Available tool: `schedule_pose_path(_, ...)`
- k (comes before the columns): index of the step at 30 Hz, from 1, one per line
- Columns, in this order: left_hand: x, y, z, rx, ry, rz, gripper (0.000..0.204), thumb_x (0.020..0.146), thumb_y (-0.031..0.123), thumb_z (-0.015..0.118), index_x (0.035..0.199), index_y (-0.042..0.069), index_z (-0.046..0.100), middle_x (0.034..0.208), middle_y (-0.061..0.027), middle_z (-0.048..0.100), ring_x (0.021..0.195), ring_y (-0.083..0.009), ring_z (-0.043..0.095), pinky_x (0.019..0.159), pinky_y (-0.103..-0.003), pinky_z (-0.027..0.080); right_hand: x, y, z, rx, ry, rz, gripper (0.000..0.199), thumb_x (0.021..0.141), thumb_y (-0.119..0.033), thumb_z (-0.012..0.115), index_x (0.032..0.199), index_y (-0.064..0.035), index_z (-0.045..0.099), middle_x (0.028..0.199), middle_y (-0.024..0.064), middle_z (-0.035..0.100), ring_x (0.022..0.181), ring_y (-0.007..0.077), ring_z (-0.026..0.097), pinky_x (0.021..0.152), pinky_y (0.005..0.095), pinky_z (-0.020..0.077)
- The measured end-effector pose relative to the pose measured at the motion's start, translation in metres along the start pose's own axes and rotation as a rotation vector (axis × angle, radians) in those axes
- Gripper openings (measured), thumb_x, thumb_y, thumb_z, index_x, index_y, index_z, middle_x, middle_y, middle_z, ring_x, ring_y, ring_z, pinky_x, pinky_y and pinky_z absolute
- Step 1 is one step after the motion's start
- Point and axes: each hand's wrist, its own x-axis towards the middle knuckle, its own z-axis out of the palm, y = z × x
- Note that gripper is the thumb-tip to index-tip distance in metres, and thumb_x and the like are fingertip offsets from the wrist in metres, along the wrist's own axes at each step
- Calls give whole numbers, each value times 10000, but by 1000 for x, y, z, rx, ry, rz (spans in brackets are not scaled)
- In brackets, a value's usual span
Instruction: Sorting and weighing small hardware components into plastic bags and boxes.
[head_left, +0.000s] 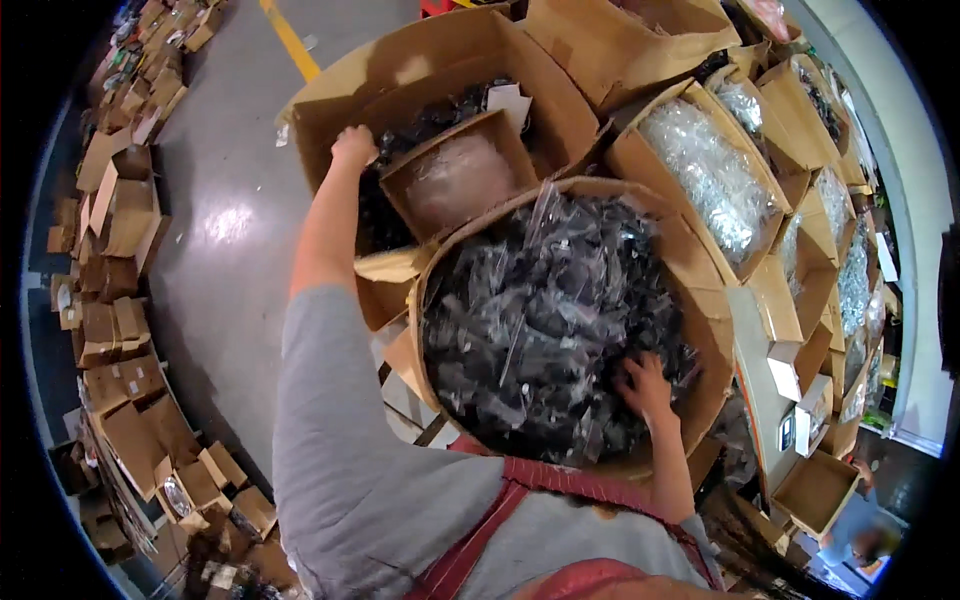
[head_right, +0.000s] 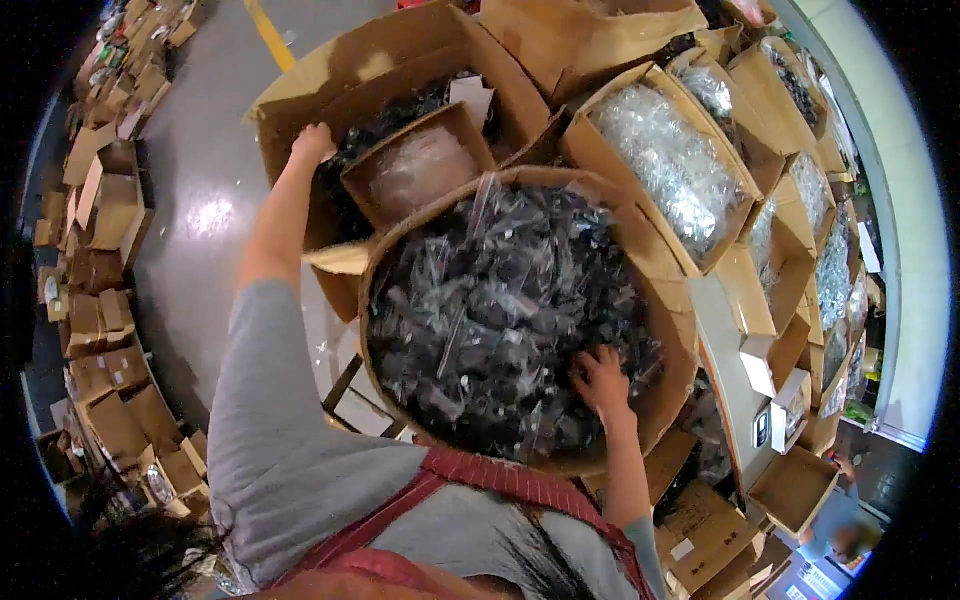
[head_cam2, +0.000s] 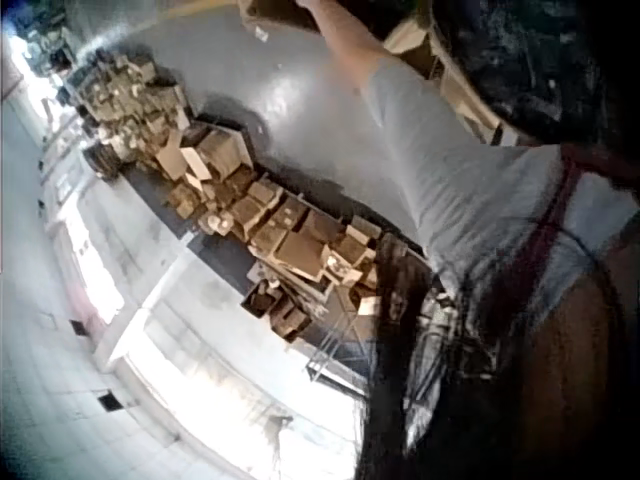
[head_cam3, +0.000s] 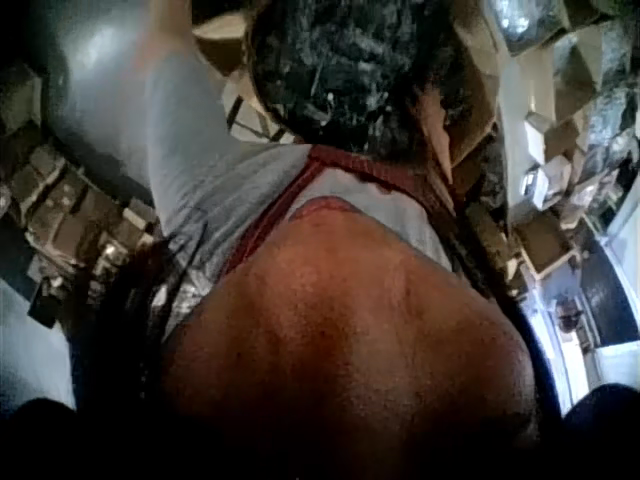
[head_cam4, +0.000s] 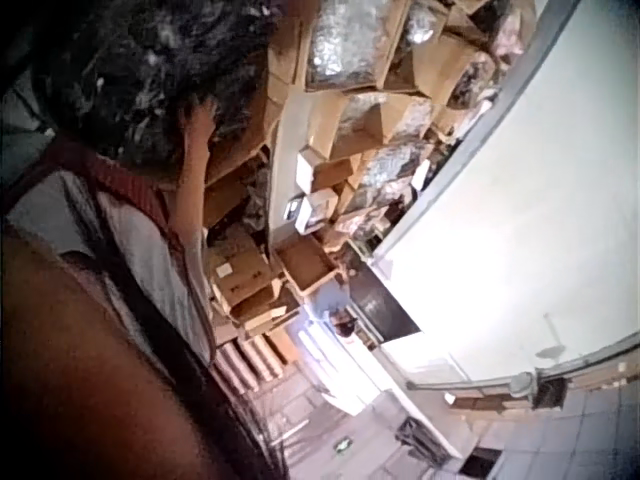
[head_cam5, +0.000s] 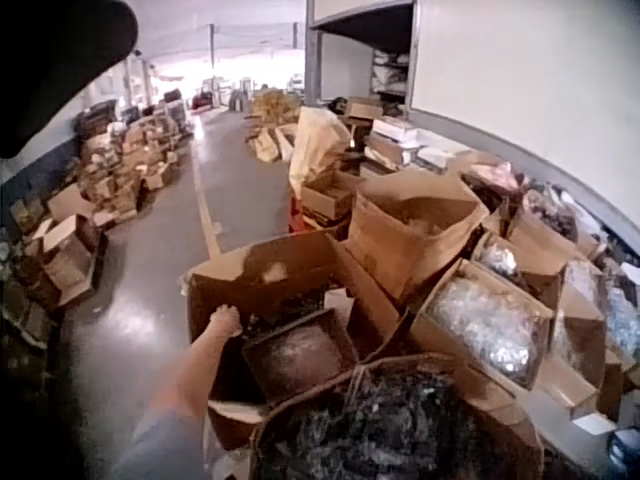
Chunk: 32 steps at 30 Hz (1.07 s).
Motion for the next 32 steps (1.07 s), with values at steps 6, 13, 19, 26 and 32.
schedule_pose_path(6, 65, -40, 88, -42, -200, -127, 646, 814, 218, 623, 1397, 101, 371, 1403, -212, 422, 1211, -400, 504, 990, -482, 438, 5, 10, -10, 32, 76, -125, 396, 734, -256, 706, 1105, -146, 623, 1104, 111, 589, 1080, 347, 517, 848, 441, 485)
schedule_pose_path(13, 84, -36, 191, 260, -345, 179, 604, 919, 270, 483, 1458, 140, 243, 1503, -245, 214, 1231, -453, 459, 968, -521, 438, 13, -4, -15, 127, 175, -3, 463, 701, -260, 724, 1095, -46, 609, 1039, 136, 608, 1045, 358, 530, 857, 428, 470)
schedule_pose_path(19, 105, -76, 210, 65, -357, -74, 537, 833, 366, 623, 1275, 71, 548, 1387, -156, 465, 1246, -367, 476, 955, -501, 455, 3, 16, -9, 113, 111, -83, 498, 704, -231, 718, 1144, -44, 581, 1180, 163, 546, 1163, 384, 472, 967, 432, 429)
schedule_pose_path(26, 48, -46, 40, -75, 39, -130, 417, 799, 309, 649, 1110, 31, 662, 1119, -175, 637, 1057, -314, 603, 891, -436, 493, -54, -13, -22, 47, 87, 42, 631, 675, -116, 721, 1261, -119, 486, 1376, 241, 352, 1288, 440, 345, 1029, 498, 382)
schedule_pose_path(32, -73, 18, -113, -1275, -289, 153, 344, 729, 246, 719, 1007, 43, 705, 953, -96, 670, 796, -205, 587, 736, -386, 480, -89, -3, -26, 361, 270, 276, 627, 677, -132, 733, 1241, -167, 460, 1226, 180, 520, 1090, 375, 546, 903, 447, 461)
